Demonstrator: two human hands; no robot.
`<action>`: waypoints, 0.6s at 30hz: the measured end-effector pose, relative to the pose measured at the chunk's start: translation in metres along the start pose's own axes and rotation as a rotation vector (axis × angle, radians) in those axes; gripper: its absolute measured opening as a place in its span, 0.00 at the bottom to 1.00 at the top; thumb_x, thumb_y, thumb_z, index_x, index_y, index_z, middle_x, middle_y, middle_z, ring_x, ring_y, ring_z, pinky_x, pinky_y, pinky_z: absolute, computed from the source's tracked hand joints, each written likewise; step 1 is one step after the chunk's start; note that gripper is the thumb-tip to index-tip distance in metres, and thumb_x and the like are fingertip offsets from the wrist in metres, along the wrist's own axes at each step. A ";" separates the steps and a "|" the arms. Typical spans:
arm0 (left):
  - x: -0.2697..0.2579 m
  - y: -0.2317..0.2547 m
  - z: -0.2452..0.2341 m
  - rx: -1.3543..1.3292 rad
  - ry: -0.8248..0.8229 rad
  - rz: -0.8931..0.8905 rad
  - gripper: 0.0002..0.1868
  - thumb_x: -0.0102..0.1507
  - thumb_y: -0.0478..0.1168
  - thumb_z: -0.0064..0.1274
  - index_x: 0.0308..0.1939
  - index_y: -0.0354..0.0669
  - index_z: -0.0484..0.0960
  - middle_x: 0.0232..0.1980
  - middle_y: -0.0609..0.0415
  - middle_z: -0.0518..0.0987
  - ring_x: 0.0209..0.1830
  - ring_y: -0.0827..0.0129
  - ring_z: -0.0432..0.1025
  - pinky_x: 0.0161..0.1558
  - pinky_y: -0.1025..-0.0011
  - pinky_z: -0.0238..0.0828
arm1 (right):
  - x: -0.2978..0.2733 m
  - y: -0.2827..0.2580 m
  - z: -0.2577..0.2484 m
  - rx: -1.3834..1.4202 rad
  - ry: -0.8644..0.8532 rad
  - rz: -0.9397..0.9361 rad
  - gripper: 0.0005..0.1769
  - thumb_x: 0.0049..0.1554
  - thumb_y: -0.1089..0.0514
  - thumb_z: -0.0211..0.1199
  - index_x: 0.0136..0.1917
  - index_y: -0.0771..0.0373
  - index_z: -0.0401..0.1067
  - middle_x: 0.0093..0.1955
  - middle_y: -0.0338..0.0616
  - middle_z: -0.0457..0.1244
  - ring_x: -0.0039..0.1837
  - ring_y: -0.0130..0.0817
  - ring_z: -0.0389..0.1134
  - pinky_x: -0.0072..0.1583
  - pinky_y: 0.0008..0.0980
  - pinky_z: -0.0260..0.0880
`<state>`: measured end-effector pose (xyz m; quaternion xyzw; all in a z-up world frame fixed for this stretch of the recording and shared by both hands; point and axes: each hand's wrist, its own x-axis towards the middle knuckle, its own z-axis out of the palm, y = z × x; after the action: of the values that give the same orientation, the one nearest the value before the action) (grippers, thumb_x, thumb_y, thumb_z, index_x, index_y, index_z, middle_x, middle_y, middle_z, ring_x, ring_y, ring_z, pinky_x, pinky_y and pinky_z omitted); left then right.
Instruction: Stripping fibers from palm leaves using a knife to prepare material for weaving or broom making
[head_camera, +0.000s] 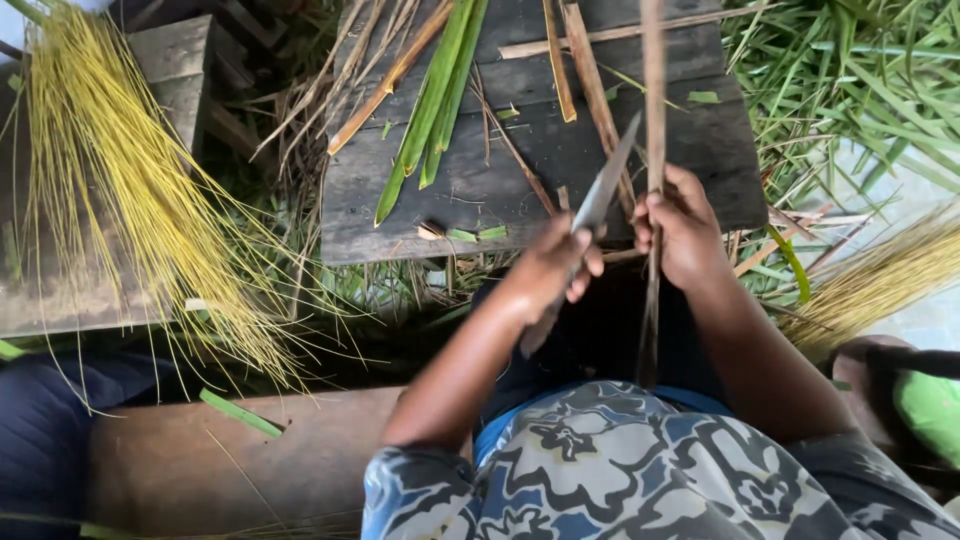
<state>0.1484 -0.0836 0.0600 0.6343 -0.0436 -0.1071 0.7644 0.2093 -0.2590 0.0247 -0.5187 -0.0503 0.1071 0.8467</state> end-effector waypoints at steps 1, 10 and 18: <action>-0.004 -0.015 -0.002 -0.054 0.039 -0.058 0.15 0.67 0.42 0.31 0.49 0.34 0.64 0.28 0.46 0.73 0.16 0.73 0.65 0.16 0.77 0.66 | -0.007 -0.005 0.006 -0.128 0.005 -0.009 0.16 0.58 0.60 0.46 0.60 0.56 0.54 0.36 0.48 0.56 0.29 0.35 0.59 0.29 0.27 0.59; -0.043 -0.047 -0.019 -0.258 0.233 -0.139 0.13 0.66 0.35 0.35 0.46 0.27 0.72 0.23 0.44 0.75 0.14 0.70 0.68 0.15 0.77 0.71 | -0.120 0.090 -0.026 -0.183 -0.003 0.255 0.15 0.54 0.66 0.49 0.55 0.72 0.62 0.33 0.61 0.62 0.25 0.45 0.66 0.27 0.32 0.62; -0.051 -0.096 -0.021 -0.314 0.122 -0.129 0.12 0.66 0.33 0.36 0.48 0.26 0.70 0.24 0.39 0.75 0.11 0.68 0.67 0.13 0.77 0.67 | -0.127 0.091 -0.033 -0.248 0.170 0.252 0.10 0.57 0.64 0.48 0.50 0.70 0.65 0.27 0.59 0.61 0.19 0.41 0.59 0.21 0.31 0.54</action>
<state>0.0926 -0.0688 -0.0345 0.5141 0.0608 -0.1227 0.8468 0.0801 -0.2773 -0.0676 -0.6283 0.0741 0.1611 0.7575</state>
